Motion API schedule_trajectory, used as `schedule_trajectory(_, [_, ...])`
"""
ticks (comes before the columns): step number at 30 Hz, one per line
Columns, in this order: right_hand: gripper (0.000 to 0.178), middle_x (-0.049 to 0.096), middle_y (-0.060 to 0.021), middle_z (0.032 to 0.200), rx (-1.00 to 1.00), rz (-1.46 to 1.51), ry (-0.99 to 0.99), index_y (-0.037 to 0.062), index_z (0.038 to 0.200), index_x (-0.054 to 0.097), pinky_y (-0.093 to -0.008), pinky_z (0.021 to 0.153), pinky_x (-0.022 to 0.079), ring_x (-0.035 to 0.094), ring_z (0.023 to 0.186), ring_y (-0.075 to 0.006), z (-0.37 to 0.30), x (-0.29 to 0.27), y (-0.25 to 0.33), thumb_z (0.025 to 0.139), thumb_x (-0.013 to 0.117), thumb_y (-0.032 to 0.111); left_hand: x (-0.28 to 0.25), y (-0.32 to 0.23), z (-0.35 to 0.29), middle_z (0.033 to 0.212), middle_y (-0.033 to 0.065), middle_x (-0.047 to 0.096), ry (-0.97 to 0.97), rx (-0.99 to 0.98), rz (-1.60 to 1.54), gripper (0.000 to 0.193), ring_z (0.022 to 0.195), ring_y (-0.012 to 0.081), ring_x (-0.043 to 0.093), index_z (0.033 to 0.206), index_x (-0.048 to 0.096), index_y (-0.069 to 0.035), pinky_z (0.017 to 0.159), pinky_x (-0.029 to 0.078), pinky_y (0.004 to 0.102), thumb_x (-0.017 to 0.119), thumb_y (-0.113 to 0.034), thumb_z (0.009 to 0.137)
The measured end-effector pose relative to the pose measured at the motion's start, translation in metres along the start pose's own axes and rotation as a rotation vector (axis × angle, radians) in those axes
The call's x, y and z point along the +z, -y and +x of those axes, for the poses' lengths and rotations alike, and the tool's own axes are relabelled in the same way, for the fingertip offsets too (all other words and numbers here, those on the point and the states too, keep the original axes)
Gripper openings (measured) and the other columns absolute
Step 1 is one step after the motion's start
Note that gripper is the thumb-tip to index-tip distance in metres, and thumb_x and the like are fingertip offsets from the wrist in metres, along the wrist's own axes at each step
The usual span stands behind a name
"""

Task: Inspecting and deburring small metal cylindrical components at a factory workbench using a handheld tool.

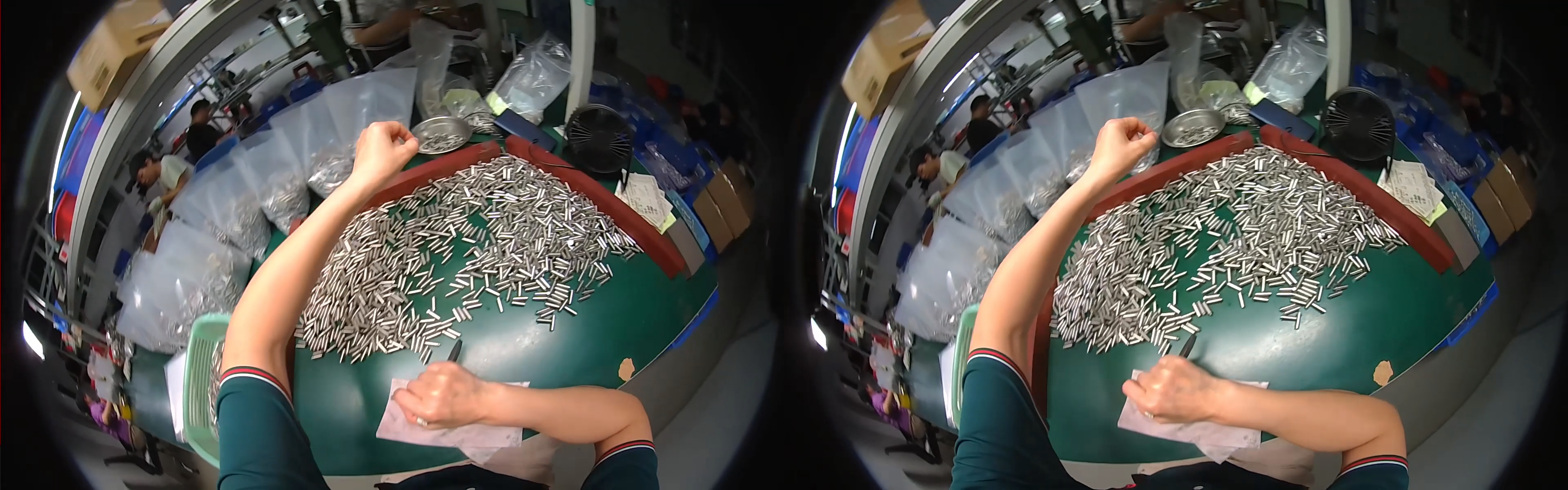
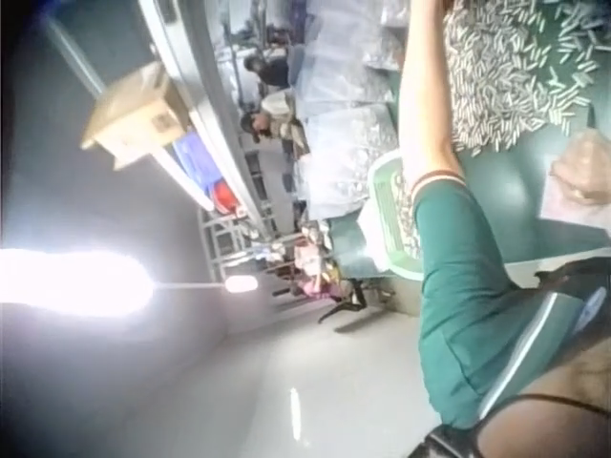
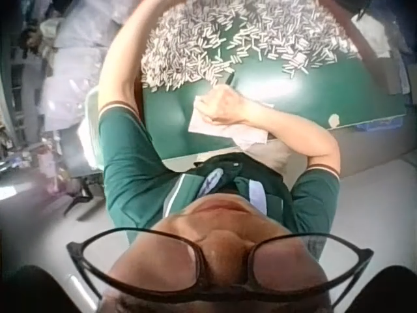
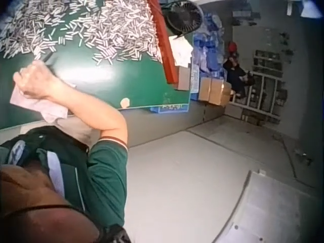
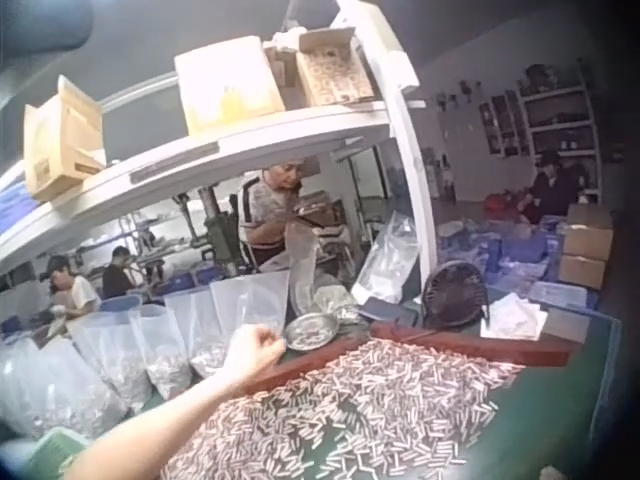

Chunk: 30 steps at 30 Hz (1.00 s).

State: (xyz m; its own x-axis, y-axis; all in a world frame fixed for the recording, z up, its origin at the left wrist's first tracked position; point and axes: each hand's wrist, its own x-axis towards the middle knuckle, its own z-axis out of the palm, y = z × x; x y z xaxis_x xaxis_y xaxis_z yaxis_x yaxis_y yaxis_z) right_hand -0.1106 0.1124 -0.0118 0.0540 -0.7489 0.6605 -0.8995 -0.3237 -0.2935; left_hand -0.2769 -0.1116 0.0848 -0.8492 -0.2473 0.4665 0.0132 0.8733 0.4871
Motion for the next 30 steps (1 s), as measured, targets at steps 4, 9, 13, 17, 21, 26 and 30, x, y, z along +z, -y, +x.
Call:
schedule_trajectory(4, [0.01,0.046,-0.0032,0.05,0.009,-0.027,0.001,0.0058,0.065,0.044,-0.0271,0.039,0.037,0.05,0.042,-0.0153,-0.002,-0.001,0.0,0.063,0.051,0.011,0.05,0.022,0.061,0.07,0.0158,0.062,-0.052,0.016,0.179,0.017,0.07,0.0311,0.06,0.07,0.064,-0.004,0.068,0.047,0.0382,0.059,-0.019,0.063])
schedule_trajectory(9, [0.009,0.046,-0.0026,0.048,0.038,-0.03,-0.053,0.0068,0.062,0.044,-0.0262,0.039,0.036,0.05,0.041,-0.0147,-0.003,0.001,-0.005,0.062,0.052,0.011,0.092,0.035,0.096,0.085,0.0157,0.062,0.024,-0.164,0.316,0.022,0.086,0.033,0.059,0.076,0.065,-0.006,0.073,0.046,0.0407,0.067,-0.026,0.067])
schedule_trajectory(13, [0.009,0.045,-0.0022,0.048,0.021,-0.049,-0.054,0.007,0.061,0.044,-0.026,0.04,0.036,0.05,0.042,-0.0145,-0.004,0.001,-0.002,0.061,0.052,0.011,0.094,0.043,0.096,0.087,0.0148,0.063,-0.011,-0.169,0.333,0.018,0.086,0.0317,0.059,0.08,0.066,-0.008,0.075,0.046,0.0399,0.063,-0.022,0.069])
schedule_trajectory(17, [0.009,0.045,-0.0021,0.049,0.009,-0.06,-0.071,0.0076,0.061,0.044,-0.0262,0.04,0.036,0.05,0.042,-0.0149,-0.005,0.0,0.002,0.061,0.052,0.011,0.074,0.032,0.069,0.084,0.0141,0.063,-0.034,-0.121,0.297,0.017,0.084,0.0304,0.059,0.08,0.067,-0.01,0.076,0.046,0.0382,0.056,-0.018,0.069])
schedule_trajectory(21, [0.017,0.046,-0.0017,0.051,-0.037,-0.052,-0.079,0.0074,0.066,0.044,-0.0282,0.041,0.039,0.051,0.045,-0.0165,0.002,-0.002,0.001,0.064,0.056,0.019,0.019,0.032,0.016,0.067,0.0086,0.062,0.003,-0.175,-0.118,0.019,0.056,0.0174,0.057,0.077,0.065,-0.004,0.054,0.043,0.0294,0.061,-0.022,0.071])
schedule_trajectory(26, [0.009,0.048,-0.0015,0.046,0.063,-0.122,-0.339,0.0091,0.062,0.05,-0.028,0.039,0.039,0.051,0.041,-0.0163,0.008,-0.021,-0.017,0.063,0.059,0.009,-0.045,-0.046,-0.107,0.051,-0.0093,0.031,0.198,-0.529,-0.917,0.019,0.044,0.0014,0.026,0.083,0.059,-0.004,0.041,0.022,0.0176,0.052,-0.022,0.084])
schedule_trajectory(30, [0.015,0.054,-0.0024,0.055,0.023,-0.13,-0.451,0.006,0.069,0.056,-0.0265,0.041,0.037,0.051,0.043,-0.0165,0.017,-0.025,-0.022,0.057,0.063,0.003,-0.062,-0.038,-0.211,0.054,-0.0082,0.027,0.225,-0.715,-1.25,0.019,0.046,0.0027,0.022,0.089,0.054,-0.003,0.042,0.018,0.0187,0.048,-0.022,0.087])
